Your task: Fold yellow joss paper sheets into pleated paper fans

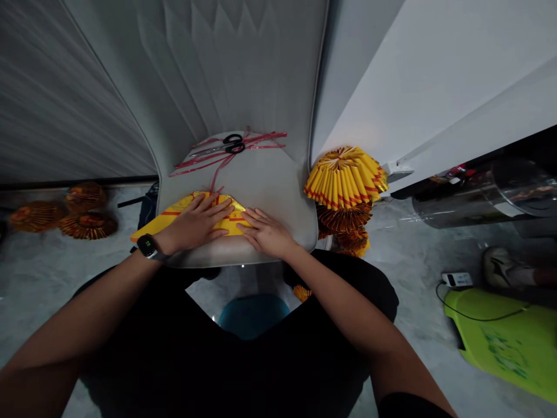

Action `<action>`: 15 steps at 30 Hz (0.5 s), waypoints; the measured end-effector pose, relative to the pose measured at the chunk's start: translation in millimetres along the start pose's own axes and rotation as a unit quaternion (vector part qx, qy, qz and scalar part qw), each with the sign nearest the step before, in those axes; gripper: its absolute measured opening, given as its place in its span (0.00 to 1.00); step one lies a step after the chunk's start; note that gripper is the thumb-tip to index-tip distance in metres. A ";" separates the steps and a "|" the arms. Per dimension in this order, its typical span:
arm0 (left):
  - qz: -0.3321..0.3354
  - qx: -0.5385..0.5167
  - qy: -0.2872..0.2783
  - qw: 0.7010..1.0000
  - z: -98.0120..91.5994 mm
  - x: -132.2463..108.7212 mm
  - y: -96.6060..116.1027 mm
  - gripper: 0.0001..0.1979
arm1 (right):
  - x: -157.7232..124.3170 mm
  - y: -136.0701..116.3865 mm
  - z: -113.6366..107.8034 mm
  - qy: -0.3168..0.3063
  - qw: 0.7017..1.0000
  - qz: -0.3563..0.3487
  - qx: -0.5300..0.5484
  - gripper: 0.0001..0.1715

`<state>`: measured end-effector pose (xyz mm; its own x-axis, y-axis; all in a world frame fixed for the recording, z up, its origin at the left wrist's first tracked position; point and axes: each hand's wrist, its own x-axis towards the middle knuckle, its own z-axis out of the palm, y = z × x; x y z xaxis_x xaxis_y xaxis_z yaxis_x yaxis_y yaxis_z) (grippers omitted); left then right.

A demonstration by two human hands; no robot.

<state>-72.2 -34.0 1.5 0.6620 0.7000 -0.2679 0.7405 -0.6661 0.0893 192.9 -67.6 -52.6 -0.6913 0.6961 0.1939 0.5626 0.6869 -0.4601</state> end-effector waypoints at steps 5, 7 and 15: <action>0.007 -0.003 0.022 1.000 3.9 -0.8 -0.5 0.31 | 1.0 -1.5 -5.7 -0.006 1.000 0.018 0.007 0.21; 0.005 -0.005 0.020 1.000 4.4 -0.6 -1.0 0.31 | 1.4 -1.7 -7.1 -0.008 1.000 0.024 0.008 0.21; -0.008 0.009 0.027 1.000 2.9 0.0 7.9 0.32 | 5.5 -2.7 -10.5 -0.037 0.999 0.027 -0.018 0.22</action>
<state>-66.8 -40.0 -0.6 0.6559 0.7227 -0.2179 0.7489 -0.6591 0.0687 192.3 -63.4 -41.2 -0.6905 0.7157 0.1048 0.6145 0.6569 -0.4369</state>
